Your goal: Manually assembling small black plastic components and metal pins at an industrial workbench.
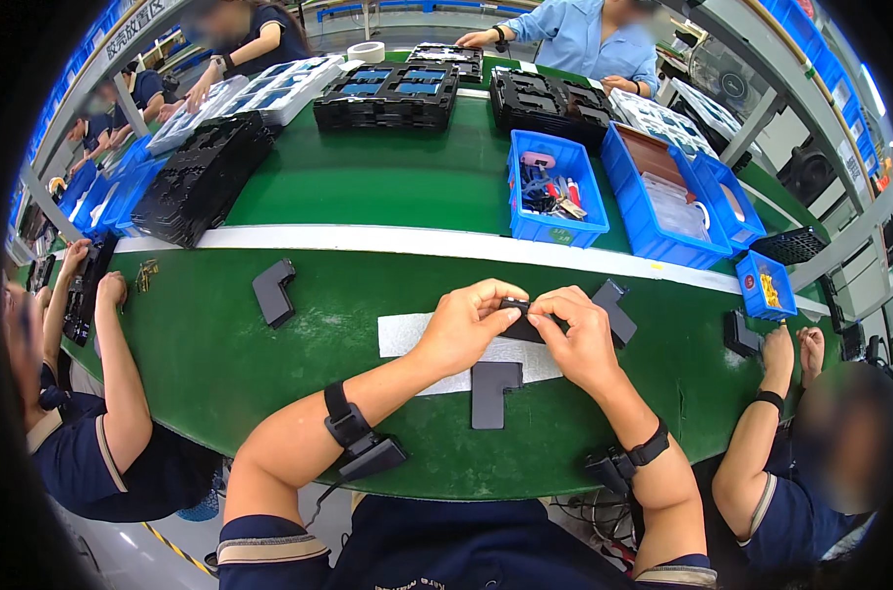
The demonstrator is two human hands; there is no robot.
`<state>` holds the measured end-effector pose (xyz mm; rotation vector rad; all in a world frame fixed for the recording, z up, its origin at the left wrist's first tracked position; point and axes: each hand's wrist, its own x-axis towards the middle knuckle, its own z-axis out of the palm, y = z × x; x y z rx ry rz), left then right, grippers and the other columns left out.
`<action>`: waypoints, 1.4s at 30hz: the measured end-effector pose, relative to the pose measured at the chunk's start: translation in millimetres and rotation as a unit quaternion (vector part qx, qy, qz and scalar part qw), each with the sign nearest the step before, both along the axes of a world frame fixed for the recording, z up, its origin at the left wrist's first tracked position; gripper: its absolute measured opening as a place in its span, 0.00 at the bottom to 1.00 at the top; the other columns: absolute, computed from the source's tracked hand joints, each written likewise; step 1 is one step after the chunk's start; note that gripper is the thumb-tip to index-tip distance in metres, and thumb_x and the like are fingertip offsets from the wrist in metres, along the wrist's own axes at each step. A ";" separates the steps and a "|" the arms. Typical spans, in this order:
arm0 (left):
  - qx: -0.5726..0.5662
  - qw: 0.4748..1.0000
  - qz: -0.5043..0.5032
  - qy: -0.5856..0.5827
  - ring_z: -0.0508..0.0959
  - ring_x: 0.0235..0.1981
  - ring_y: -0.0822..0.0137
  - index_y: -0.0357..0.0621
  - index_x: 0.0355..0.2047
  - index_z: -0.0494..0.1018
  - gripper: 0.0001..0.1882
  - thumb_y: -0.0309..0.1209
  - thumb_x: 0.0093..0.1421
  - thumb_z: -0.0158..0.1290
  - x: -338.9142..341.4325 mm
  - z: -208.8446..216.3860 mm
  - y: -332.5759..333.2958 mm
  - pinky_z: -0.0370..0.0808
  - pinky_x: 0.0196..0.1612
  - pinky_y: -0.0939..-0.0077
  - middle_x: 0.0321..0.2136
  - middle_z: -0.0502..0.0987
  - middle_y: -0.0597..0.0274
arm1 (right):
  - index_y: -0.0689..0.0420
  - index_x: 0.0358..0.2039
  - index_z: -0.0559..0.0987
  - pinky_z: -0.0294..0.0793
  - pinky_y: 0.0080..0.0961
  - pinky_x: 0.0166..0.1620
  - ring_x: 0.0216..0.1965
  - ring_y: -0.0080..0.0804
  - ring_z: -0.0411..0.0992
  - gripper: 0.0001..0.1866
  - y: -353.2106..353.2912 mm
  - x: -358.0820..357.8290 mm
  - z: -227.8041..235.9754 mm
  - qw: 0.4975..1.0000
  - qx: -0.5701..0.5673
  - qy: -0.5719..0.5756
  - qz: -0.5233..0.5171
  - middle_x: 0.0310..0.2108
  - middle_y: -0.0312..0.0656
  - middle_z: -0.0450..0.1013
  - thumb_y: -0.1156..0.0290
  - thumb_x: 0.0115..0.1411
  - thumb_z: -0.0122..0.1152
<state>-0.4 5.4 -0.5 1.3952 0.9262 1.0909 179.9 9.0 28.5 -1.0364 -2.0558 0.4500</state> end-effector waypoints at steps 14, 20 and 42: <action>0.132 0.948 -0.096 0.273 0.79 0.29 0.61 0.37 0.40 0.76 0.16 0.30 0.50 0.59 -2.2 38.7 -23.4 0.75 0.35 0.72 0.30 0.79 0.52 | 0.58 0.26 0.79 0.69 0.37 0.38 0.37 0.41 0.71 0.09 10.5 38.7 14.2 0.950 0.059 -0.233 -0.199 0.29 0.41 0.74 0.67 0.45 0.66; 0.130 0.934 -0.102 0.318 0.79 0.25 0.61 0.37 0.38 0.76 0.16 0.30 0.48 0.60 0.5 41.2 -22.0 0.75 0.31 0.73 0.27 0.79 0.53 | 0.59 0.28 0.77 0.71 0.39 0.40 0.40 0.42 0.71 0.15 7.4 50.4 20.0 0.907 -0.002 -0.330 -0.262 0.31 0.45 0.73 0.63 0.44 0.68; -0.088 0.996 -0.008 -0.013 0.74 0.36 0.78 0.38 0.52 0.66 0.22 0.28 0.58 0.55 -1.5 7.6 -0.6 0.73 0.34 0.83 0.39 0.75 0.63 | 0.55 0.25 0.72 0.65 0.34 0.37 0.37 0.38 0.68 0.13 -7.6 7.7 11.4 0.966 0.099 -0.238 -0.010 0.31 0.39 0.67 0.72 0.40 0.69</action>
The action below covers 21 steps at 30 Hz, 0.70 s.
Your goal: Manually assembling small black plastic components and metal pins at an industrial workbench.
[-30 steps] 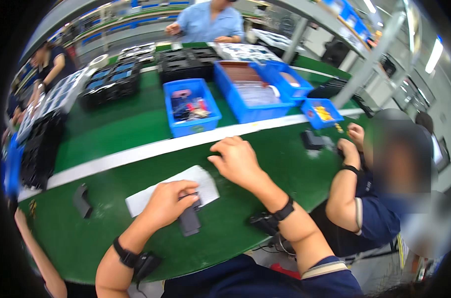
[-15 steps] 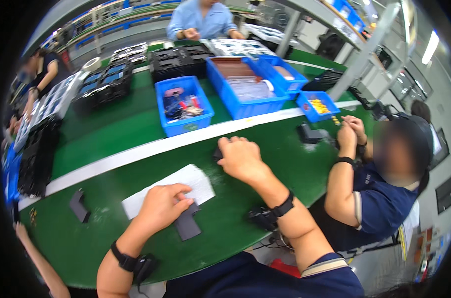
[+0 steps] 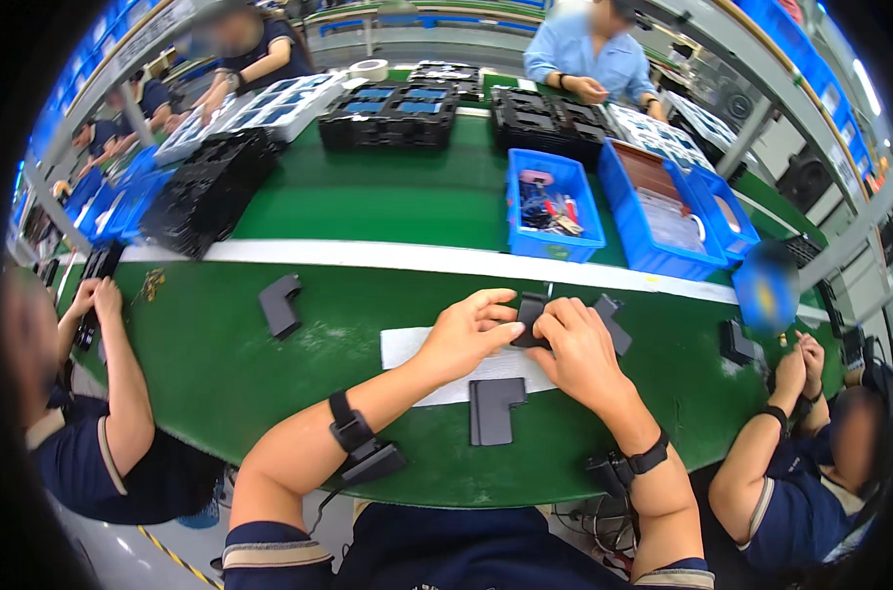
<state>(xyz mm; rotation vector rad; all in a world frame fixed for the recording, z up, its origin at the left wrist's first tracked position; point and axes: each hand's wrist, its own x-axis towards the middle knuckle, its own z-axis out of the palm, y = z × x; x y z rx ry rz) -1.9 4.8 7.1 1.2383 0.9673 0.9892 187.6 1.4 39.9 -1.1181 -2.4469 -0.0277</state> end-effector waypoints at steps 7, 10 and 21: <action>-0.003 0.999 -0.011 -0.029 0.75 0.34 0.78 0.36 0.43 0.72 0.11 0.27 0.60 0.52 0.7 0.3 0.7 0.75 0.35 0.84 0.34 0.76 0.65 | 0.60 0.25 0.73 0.69 0.33 0.28 0.25 0.40 0.70 0.11 1.5 -6.4 -5.4 0.985 -0.062 0.154 -0.048 0.21 0.42 0.69 0.73 0.44 0.68; 0.006 1.000 -0.015 -0.013 0.76 0.34 0.79 0.35 0.41 0.72 0.11 0.27 0.59 0.52 2.1 2.9 -1.7 0.75 0.35 0.84 0.34 0.76 0.64 | 0.62 0.29 0.76 0.72 0.30 0.31 0.28 0.39 0.73 0.07 0.5 -10.7 -4.7 0.949 -0.118 0.291 -0.026 0.29 0.46 0.74 0.78 0.47 0.64; -0.017 0.998 0.022 -0.049 0.76 0.32 0.77 0.35 0.37 0.73 0.07 0.24 0.58 0.51 5.0 3.1 -1.6 0.77 0.36 0.81 0.32 0.76 0.63 | 0.58 0.27 0.78 0.68 0.29 0.32 0.29 0.34 0.71 0.08 0.9 -11.8 0.6 0.990 0.091 0.108 0.029 0.26 0.38 0.75 0.83 0.45 0.59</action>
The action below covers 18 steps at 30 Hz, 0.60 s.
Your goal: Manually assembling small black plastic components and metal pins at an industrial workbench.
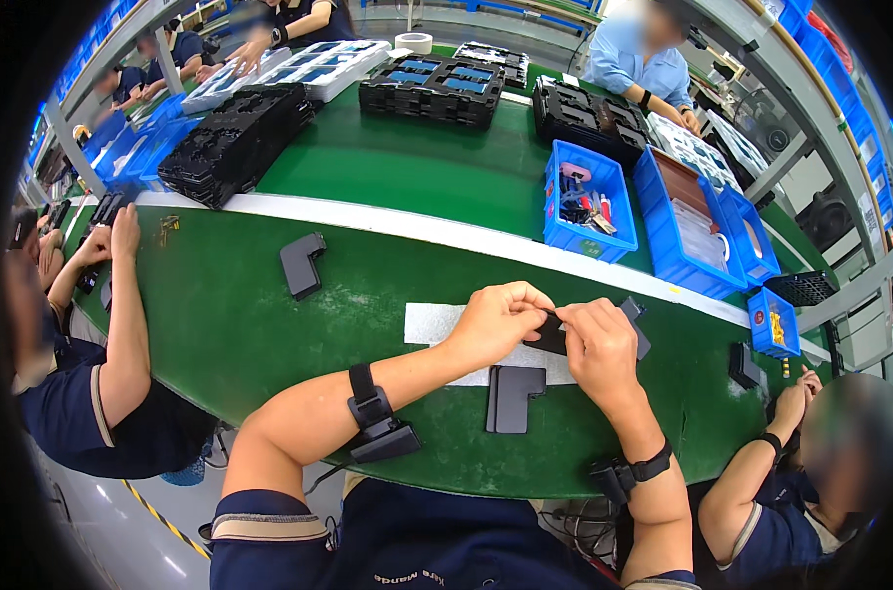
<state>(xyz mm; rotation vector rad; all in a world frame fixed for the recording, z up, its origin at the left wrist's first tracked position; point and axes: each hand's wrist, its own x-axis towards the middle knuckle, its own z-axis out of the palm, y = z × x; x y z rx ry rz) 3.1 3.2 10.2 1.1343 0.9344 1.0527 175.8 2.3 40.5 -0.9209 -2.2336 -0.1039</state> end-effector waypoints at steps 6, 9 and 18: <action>-0.011 1.000 0.002 -0.007 0.76 0.36 0.76 0.35 0.38 0.73 0.08 0.26 0.61 0.50 -2.1 -0.7 0.0 0.77 0.39 0.80 0.34 0.76 0.63 | 0.60 0.32 0.79 0.70 0.29 0.32 0.29 0.36 0.72 0.10 1.7 4.2 0.9 0.998 -0.045 0.047 0.012 0.27 0.41 0.76 0.83 0.48 0.57; 0.015 1.000 -0.009 0.011 0.76 0.37 0.76 0.35 0.39 0.73 0.09 0.27 0.61 0.50 -0.8 -2.0 -2.4 0.77 0.39 0.81 0.35 0.76 0.62 | 0.62 0.31 0.79 0.71 0.30 0.32 0.28 0.38 0.73 0.07 -2.0 7.9 5.5 0.976 -0.178 0.121 -0.014 0.26 0.43 0.76 0.80 0.50 0.58; 0.025 0.999 -0.021 -0.010 0.76 0.37 0.76 0.35 0.40 0.73 0.10 0.28 0.60 0.52 0.3 -1.0 -4.6 0.76 0.40 0.81 0.36 0.77 0.61 | 0.62 0.26 0.78 0.70 0.31 0.33 0.28 0.39 0.72 0.04 1.0 12.4 6.7 0.982 -0.176 0.071 0.008 0.24 0.43 0.75 0.76 0.49 0.63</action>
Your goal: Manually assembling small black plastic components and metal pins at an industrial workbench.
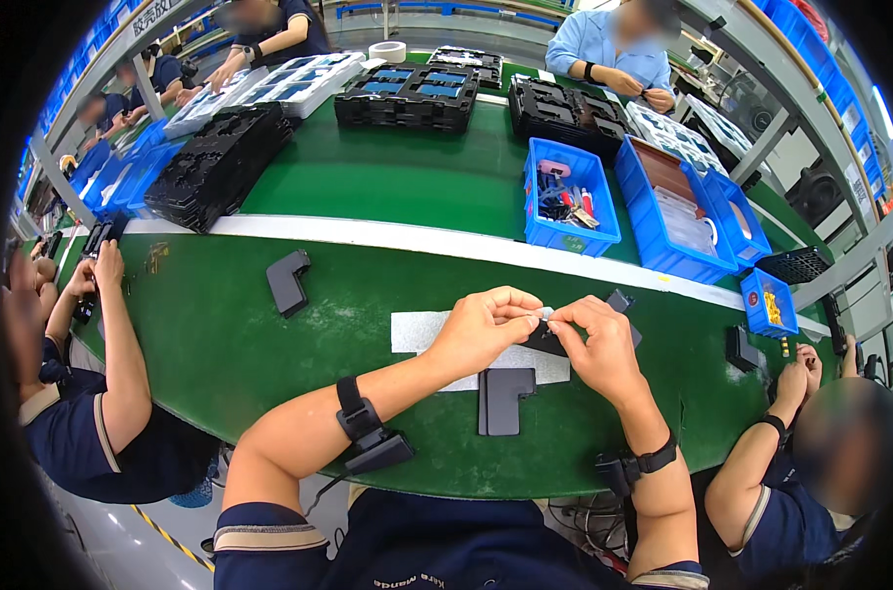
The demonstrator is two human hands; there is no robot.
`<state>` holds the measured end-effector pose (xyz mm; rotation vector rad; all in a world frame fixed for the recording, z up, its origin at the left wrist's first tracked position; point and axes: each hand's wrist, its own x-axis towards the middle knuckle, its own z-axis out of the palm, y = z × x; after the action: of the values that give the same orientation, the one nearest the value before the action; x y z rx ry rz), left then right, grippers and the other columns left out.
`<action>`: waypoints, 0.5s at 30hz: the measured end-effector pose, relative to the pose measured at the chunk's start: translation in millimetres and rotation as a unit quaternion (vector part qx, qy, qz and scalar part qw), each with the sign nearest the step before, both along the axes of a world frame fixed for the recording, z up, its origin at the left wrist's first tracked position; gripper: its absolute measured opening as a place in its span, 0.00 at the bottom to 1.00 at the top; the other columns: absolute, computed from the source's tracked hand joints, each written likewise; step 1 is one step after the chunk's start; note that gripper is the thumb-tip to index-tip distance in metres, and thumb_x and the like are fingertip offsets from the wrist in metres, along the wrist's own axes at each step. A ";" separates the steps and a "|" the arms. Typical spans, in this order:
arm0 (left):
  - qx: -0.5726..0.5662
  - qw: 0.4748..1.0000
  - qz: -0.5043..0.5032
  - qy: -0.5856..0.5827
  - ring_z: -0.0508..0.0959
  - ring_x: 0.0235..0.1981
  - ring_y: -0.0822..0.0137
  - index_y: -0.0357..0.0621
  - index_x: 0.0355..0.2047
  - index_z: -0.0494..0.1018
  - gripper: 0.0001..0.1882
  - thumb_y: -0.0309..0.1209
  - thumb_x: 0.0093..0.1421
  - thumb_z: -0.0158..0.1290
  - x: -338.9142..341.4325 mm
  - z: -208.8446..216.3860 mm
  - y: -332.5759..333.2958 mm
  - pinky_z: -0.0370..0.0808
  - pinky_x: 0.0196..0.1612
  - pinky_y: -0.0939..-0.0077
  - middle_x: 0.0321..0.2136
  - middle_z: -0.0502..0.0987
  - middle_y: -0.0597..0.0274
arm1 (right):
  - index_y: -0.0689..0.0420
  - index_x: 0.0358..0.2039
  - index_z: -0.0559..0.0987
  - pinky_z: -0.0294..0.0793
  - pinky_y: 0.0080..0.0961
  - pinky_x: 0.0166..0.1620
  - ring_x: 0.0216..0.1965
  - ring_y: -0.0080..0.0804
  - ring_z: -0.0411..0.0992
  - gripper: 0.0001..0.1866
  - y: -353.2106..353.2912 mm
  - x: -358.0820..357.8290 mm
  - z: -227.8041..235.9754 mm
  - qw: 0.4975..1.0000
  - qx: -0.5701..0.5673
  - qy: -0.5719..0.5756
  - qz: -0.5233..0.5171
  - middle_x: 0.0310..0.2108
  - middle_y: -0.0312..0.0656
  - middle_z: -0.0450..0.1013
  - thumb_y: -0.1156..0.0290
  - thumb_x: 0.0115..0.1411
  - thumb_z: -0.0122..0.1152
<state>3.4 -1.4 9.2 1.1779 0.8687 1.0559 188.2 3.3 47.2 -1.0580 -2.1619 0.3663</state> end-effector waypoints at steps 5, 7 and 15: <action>0.019 0.998 -0.015 0.055 0.76 0.33 0.77 0.35 0.38 0.74 0.10 0.30 0.60 0.54 -0.8 -2.0 0.0 0.74 0.37 0.81 0.32 0.78 0.63 | 0.59 0.23 0.76 0.66 0.32 0.31 0.27 0.38 0.71 0.03 0.8 -3.8 -2.0 0.993 0.110 -0.034 0.023 0.22 0.41 0.73 0.78 0.47 0.62; 0.017 0.998 -0.017 0.058 0.75 0.32 0.78 0.35 0.37 0.75 0.10 0.30 0.60 0.54 -0.6 -1.6 0.4 0.74 0.36 0.82 0.30 0.78 0.64 | 0.59 0.22 0.75 0.65 0.31 0.31 0.26 0.38 0.70 0.03 -0.4 -6.7 -3.1 0.992 0.119 -0.036 0.017 0.22 0.40 0.72 0.78 0.47 0.62; 0.031 0.998 0.022 0.039 0.73 0.25 0.79 0.36 0.33 0.76 0.09 0.31 0.58 0.56 1.7 -8.4 0.5 0.70 0.28 0.83 0.24 0.76 0.66 | 0.62 0.28 0.78 0.70 0.27 0.28 0.26 0.35 0.73 0.08 -0.4 -5.0 -11.4 0.992 -0.080 0.090 -0.027 0.24 0.43 0.74 0.71 0.50 0.64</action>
<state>5.1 -0.9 0.7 1.2654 0.9316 1.0843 183.3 2.9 35.8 -1.1235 -1.9657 0.5961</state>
